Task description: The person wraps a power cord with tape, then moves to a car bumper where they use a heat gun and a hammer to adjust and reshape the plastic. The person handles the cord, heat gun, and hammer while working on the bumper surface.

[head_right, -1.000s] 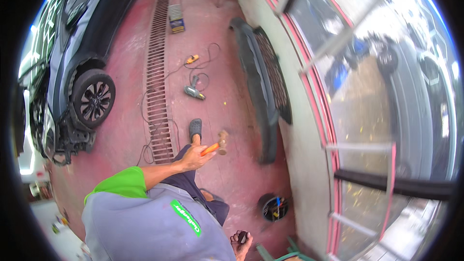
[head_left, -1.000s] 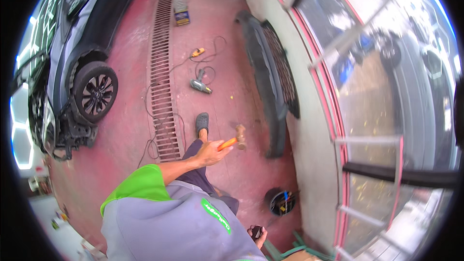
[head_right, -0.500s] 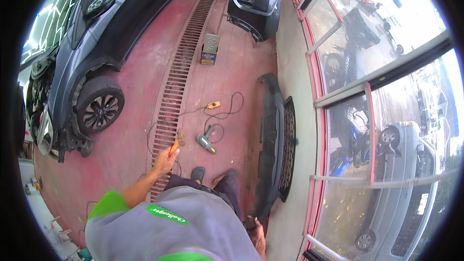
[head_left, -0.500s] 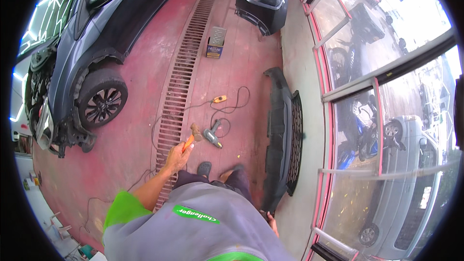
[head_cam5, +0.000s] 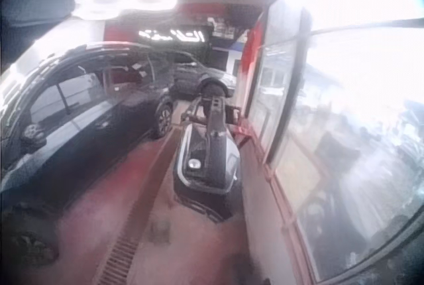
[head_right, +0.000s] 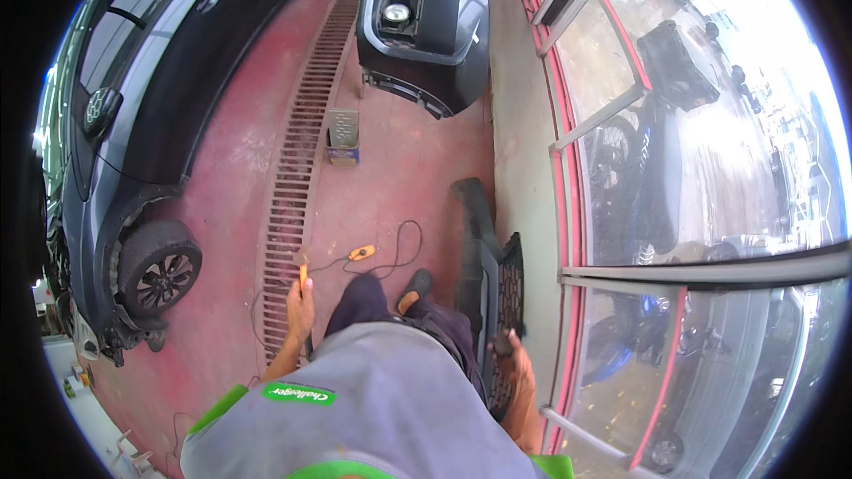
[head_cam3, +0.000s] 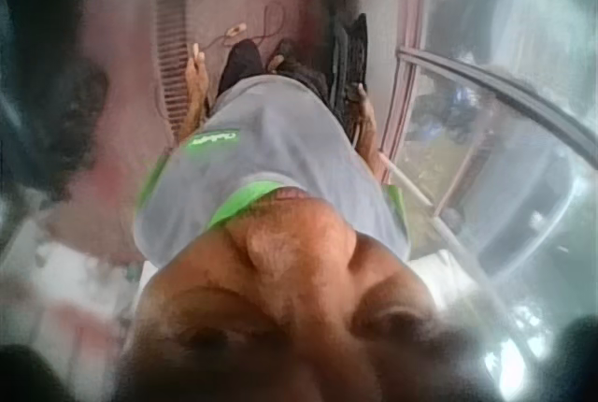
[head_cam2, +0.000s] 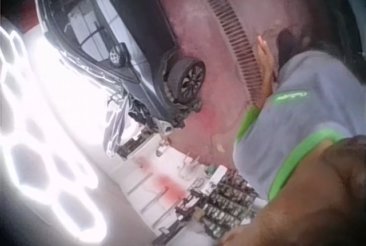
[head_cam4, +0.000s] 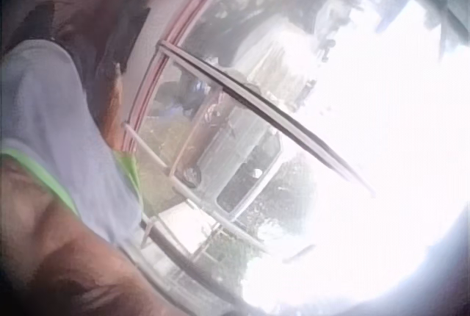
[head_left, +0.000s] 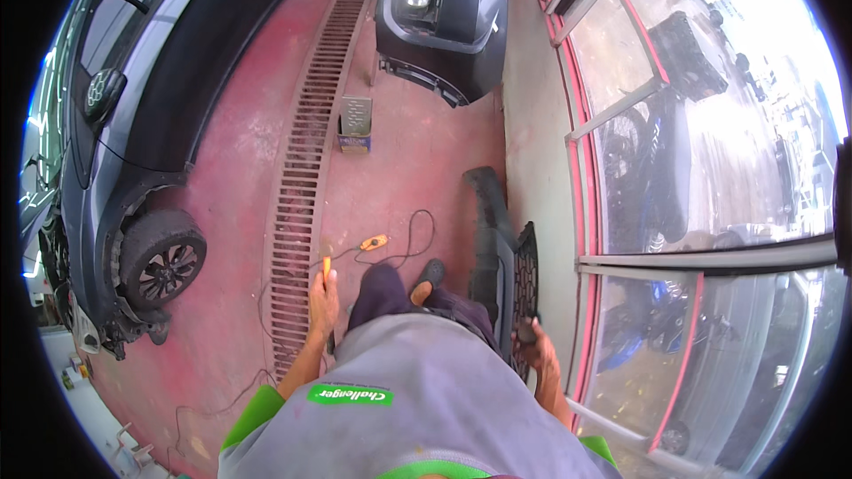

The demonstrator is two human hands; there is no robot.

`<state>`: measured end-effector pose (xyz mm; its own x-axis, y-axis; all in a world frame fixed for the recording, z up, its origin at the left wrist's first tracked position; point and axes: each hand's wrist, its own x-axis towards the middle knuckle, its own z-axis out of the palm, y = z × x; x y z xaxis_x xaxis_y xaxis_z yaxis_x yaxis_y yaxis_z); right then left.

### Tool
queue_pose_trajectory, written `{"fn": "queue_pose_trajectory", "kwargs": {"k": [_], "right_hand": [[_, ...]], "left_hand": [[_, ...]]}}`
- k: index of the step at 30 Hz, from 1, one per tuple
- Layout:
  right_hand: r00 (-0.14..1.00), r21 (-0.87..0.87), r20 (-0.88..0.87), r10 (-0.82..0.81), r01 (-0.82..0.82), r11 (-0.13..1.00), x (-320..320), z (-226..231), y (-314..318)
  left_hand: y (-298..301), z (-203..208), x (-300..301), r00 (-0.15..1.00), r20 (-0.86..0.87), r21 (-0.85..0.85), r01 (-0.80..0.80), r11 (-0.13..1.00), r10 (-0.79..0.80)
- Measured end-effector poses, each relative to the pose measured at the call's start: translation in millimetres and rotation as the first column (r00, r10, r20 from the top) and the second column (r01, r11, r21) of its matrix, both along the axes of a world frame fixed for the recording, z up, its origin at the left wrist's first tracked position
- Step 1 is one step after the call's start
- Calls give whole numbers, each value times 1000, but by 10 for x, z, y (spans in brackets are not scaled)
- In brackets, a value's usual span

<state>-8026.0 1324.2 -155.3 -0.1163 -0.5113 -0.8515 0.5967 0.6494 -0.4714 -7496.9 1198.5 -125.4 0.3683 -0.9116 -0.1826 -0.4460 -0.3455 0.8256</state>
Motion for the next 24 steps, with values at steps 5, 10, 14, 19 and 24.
{"fn": "queue_pose_trajectory", "kwargs": {"k": [5,10,14,19,24], "right_hand": [[986,-94,-163,26,-42,995,-330,679,-1891],[981,-180,-182,-67,34,983,-372,769,-3510],[985,-230,-100,-144,118,966,-244,661,-4839],[988,-316,-137,-68,22,948,-127,739,-6905],[986,-544,-167,9,-100,833,-8,1381,-9132]], "left_hand": [[-1319,279,-380,997,-58,-49,50,998,-52],[-2904,434,-704,979,-201,12,37,999,-34],[-4328,529,-840,962,-253,-114,73,991,-100],[-5784,714,-893,893,-437,-69,88,994,-110],[-6689,1213,-1058,829,-549,-174,14,985,-109]]}}
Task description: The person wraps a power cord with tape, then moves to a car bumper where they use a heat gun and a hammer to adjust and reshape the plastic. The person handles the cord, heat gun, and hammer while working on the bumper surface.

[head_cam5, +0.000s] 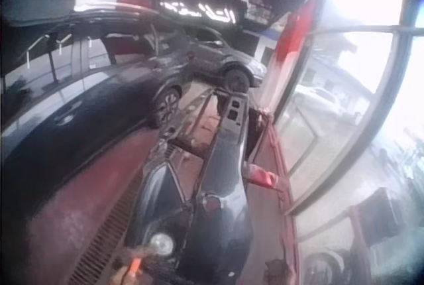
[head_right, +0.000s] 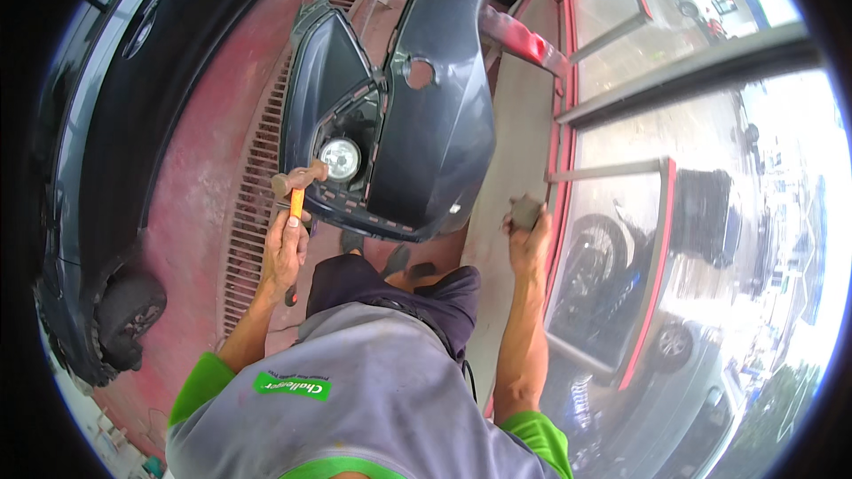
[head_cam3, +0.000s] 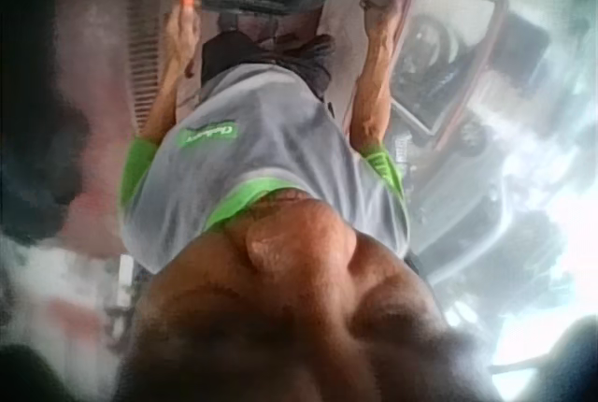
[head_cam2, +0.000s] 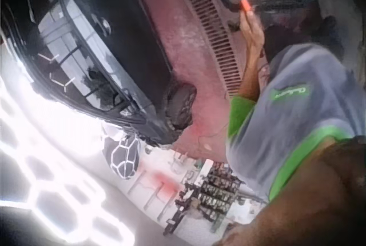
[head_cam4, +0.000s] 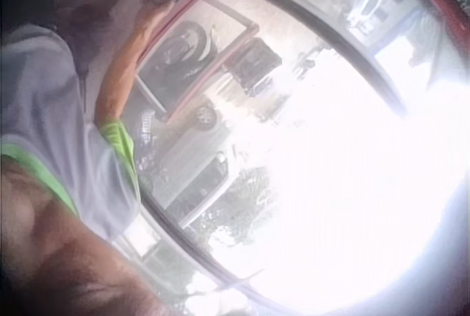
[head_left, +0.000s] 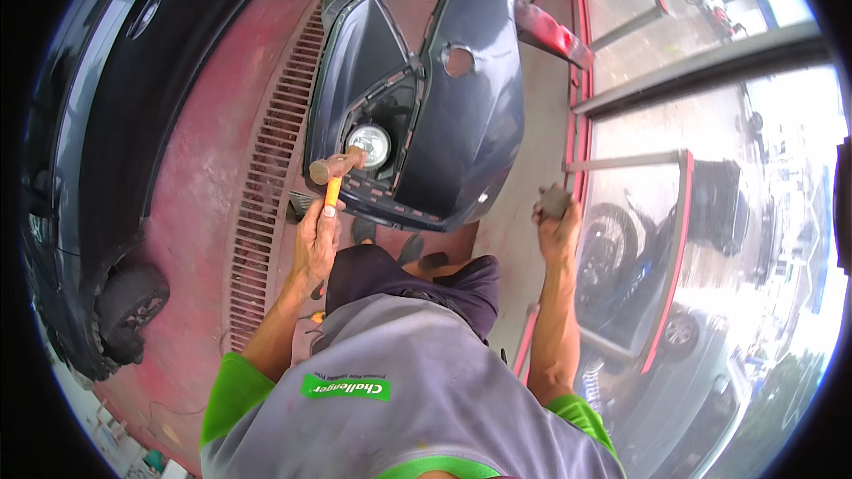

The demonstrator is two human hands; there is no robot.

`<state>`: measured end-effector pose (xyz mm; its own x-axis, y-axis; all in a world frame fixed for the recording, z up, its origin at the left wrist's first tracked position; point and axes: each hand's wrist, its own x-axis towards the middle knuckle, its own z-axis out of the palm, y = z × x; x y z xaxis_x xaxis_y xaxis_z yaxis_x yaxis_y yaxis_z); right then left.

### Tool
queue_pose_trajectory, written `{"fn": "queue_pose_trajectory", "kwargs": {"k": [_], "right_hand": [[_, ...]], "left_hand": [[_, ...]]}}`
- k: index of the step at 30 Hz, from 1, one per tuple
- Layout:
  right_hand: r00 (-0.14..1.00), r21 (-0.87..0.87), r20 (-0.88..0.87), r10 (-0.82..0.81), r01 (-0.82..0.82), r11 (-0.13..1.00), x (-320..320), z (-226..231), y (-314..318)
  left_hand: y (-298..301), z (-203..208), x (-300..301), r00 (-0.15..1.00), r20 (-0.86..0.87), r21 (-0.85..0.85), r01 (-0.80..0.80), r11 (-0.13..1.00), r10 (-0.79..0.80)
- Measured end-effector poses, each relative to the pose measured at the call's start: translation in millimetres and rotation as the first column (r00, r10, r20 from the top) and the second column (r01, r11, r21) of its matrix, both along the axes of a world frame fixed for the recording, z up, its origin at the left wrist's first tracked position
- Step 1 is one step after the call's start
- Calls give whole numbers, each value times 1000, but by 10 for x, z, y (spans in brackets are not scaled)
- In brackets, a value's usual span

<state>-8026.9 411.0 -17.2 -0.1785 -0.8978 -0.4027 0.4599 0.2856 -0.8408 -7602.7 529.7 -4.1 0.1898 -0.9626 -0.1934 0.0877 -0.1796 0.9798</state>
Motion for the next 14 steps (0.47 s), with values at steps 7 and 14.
{"fn": "queue_pose_trajectory", "kwargs": {"k": [7,14], "right_hand": [[908,-57,-81,412,-417,907,59,97,-2470],[630,236,150,762,-771,591,827,-504,-3409]], "left_hand": [[-963,190,-597,986,18,-179,-160,971,166],[-1308,536,-1451,872,-35,-54,-489,871,487]]}}
